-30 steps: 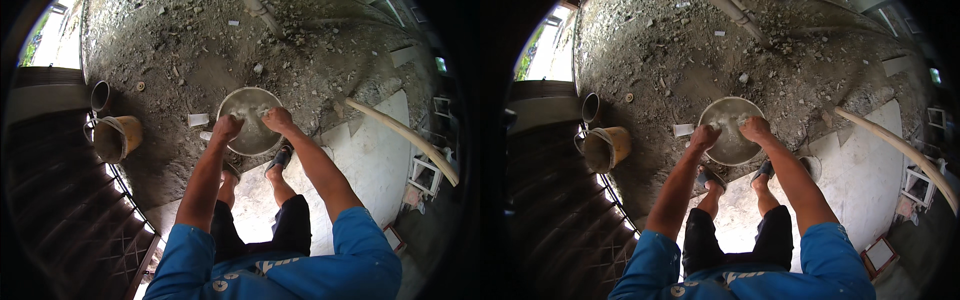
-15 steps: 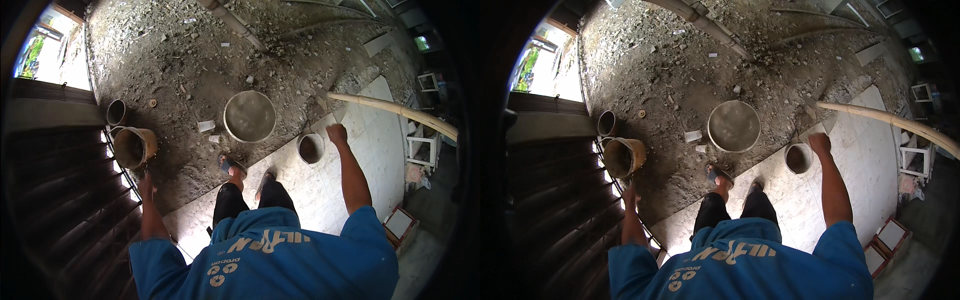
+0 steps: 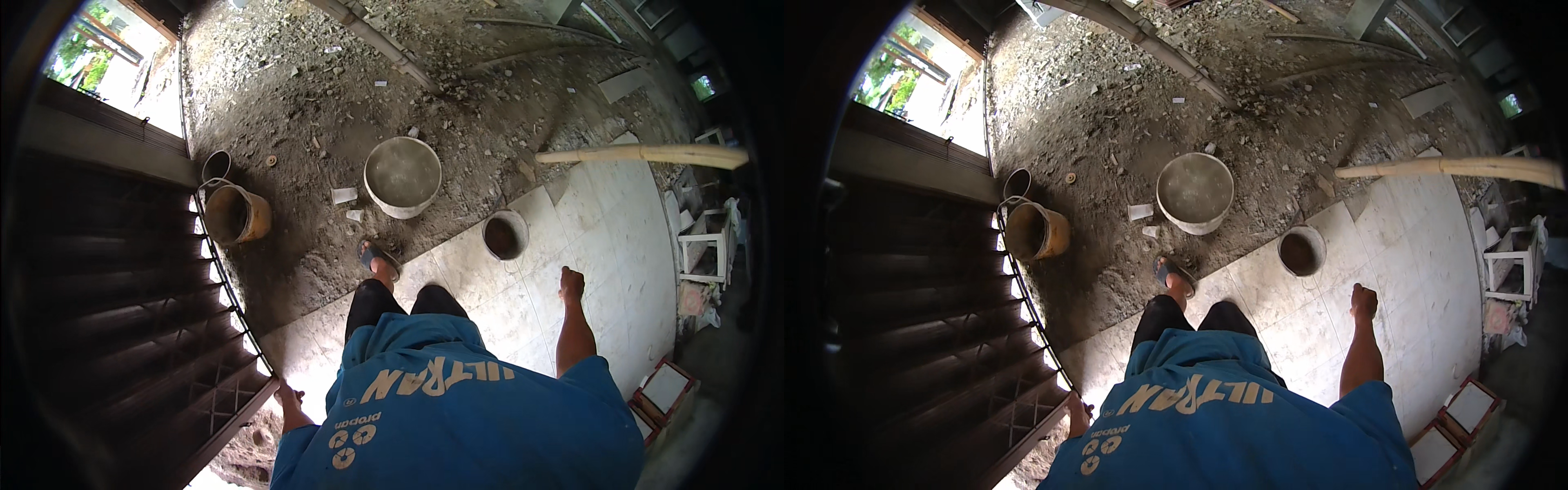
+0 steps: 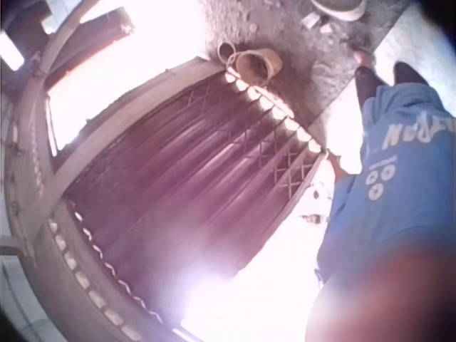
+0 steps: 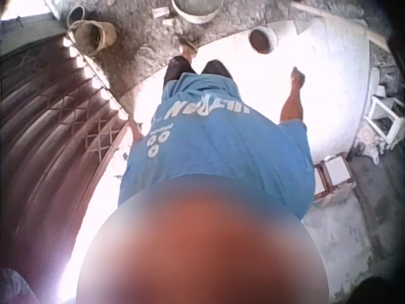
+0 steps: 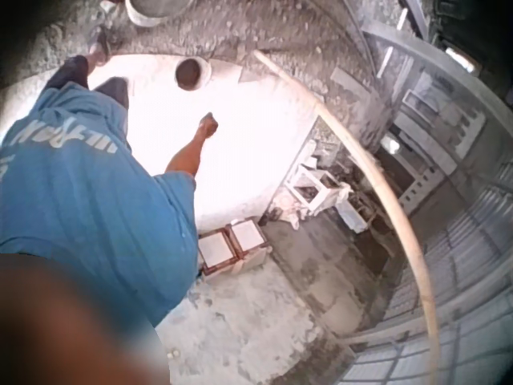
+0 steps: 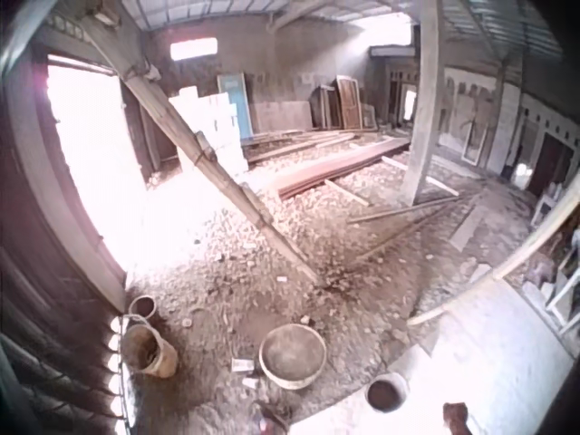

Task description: The person scoops a gray powdery material from a white sack into a bucket using a trowel. They then carry the bucket across the room and place it on the floor.

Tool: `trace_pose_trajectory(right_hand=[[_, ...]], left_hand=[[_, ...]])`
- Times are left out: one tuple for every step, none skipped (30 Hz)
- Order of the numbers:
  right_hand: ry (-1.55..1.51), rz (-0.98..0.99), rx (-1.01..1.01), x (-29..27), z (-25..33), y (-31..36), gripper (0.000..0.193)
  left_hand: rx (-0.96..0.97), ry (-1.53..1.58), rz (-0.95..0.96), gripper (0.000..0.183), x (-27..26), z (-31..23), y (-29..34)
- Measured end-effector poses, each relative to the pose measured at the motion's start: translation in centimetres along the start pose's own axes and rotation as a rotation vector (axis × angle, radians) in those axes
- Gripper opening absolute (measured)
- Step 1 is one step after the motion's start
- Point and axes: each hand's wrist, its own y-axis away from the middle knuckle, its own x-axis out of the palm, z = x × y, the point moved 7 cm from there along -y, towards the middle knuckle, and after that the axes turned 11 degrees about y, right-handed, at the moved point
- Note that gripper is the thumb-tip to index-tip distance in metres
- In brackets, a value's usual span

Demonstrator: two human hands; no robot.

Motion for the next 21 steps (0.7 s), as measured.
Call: trace_pose_trajectory(right_hand=[[-0.010,0.032,0.005,0.7,-1.8,-0.3,0.031],[-0.001,0.071,-0.030,1.7,-3.2,-0.8,0.030],[0.009,0.104,-0.050,2.5,-4.6,-1.2,0.028],[0.023,0.121,-0.076,3.2,-5.6,-1.6,0.027],[0.144,-0.046,-0.182,2.5,-5.6,-1.9,0.023],[0.120,-0.116,-0.299,2.3,-5.2,-1.9,0.024],[0.108,-0.192,-0.385,1.7,-4.5,-1.8,0.025],[0.087,-0.277,-0.456,0.8,-3.6,-1.6,0.027],[0.044,-0.302,-0.519,0.0,-2.3,-1.4,0.032],[-0.030,-0.353,-0.589,-1.4,-0.7,-0.8,0.037],[0.010,-0.385,-0.669,-2.9,1.1,-0.1,0.044],[0.023,-0.462,-0.784,-4.9,3.1,1.2,0.052],[-0.070,-0.402,-0.754,-6.4,4.8,1.8,0.058],[-0.175,-0.366,-0.727,-8.3,6.4,2.7,0.064],[-0.264,-0.282,-0.776,-10.2,8.3,4.4,0.065],[-0.354,-0.193,-0.745,-12.4,9.9,6.2,0.067],[-0.338,-0.040,-0.792,-14.4,11.9,8.6,0.066],[-0.264,0.065,-0.708,-16.7,12.6,10.8,0.065],[-0.282,0.194,-0.838,-19.5,13.9,14.3,0.060],[-0.257,0.253,-0.919,-22.2,14.6,17.6,0.055],[-0.379,0.289,-0.961,-24.6,14.6,20.5,0.049]], left_hand=[[-0.001,-0.026,0.007,0.037,0.0,1.1,0.7],[0.059,-0.045,0.008,0.034,0.3,1.6,1.1],[0.064,-0.072,0.106,0.029,1.0,2.0,1.0],[0.221,-0.177,0.095,0.025,1.2,1.3,1.0],[0.351,-0.305,0.082,0.028,1.9,0.2,0.9],[0.768,-0.882,0.077,0.035,3.5,-2.2,2.0],[0.953,-1.260,0.023,0.043,5.2,-3.8,2.7],[0.939,-0.785,-0.010,0.046,4.5,-5.7,3.4],[0.953,-0.621,-0.010,0.046,4.9,-7.7,4.4],[1.006,-0.379,0.078,0.046,5.7,-10.0,6.1],[1.053,-0.417,0.130,0.052,6.7,-13.0,8.0],[1.119,-0.385,0.140,0.057,7.7,-15.8,10.4],[1.222,-0.336,0.156,0.061,8.2,-18.6,13.3],[1.201,-0.201,0.226,0.066,8.7,-21.2,15.6],[1.488,-0.542,0.145,0.062,9.9,-24.8,19.7],[1.433,-0.426,0.350,0.061,10.5,-27.4,22.3],[1.323,-0.368,0.509,0.062,10.6,-29.6,24.8],[1.369,-0.377,0.780,0.060,10.7,-31.2,28.8],[1.365,-0.422,0.901,0.058,10.4,-33.1,32.3],[1.186,-0.226,1.049,0.055,9.2,-34.0,34.7],[1.165,-0.136,1.225,0.052,7.8,-34.4,37.7]])
